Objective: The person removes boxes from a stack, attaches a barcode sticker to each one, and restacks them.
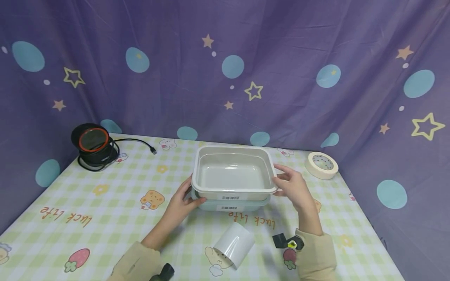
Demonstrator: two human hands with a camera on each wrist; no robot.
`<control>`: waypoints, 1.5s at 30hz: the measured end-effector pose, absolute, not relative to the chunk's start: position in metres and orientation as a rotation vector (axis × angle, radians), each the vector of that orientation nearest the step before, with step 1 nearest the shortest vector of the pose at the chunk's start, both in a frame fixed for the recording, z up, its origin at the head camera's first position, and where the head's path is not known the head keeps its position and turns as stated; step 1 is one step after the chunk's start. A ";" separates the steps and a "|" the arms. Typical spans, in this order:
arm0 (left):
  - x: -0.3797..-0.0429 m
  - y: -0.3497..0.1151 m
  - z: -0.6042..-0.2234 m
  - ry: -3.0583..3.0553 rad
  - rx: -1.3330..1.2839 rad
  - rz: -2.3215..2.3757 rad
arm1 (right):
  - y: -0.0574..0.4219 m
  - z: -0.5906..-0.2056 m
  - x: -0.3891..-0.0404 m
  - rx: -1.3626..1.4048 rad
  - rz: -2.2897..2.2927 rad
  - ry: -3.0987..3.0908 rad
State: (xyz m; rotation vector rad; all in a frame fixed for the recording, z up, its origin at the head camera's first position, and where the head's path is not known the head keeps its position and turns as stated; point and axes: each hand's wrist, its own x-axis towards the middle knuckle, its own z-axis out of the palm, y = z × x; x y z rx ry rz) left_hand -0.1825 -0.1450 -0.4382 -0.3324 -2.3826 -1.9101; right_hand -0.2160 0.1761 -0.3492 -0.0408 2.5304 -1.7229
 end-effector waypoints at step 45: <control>-0.185 -0.145 -0.441 -2.392 -0.354 -1.894 | 0.185 -0.372 -0.226 -0.207 -1.446 2.494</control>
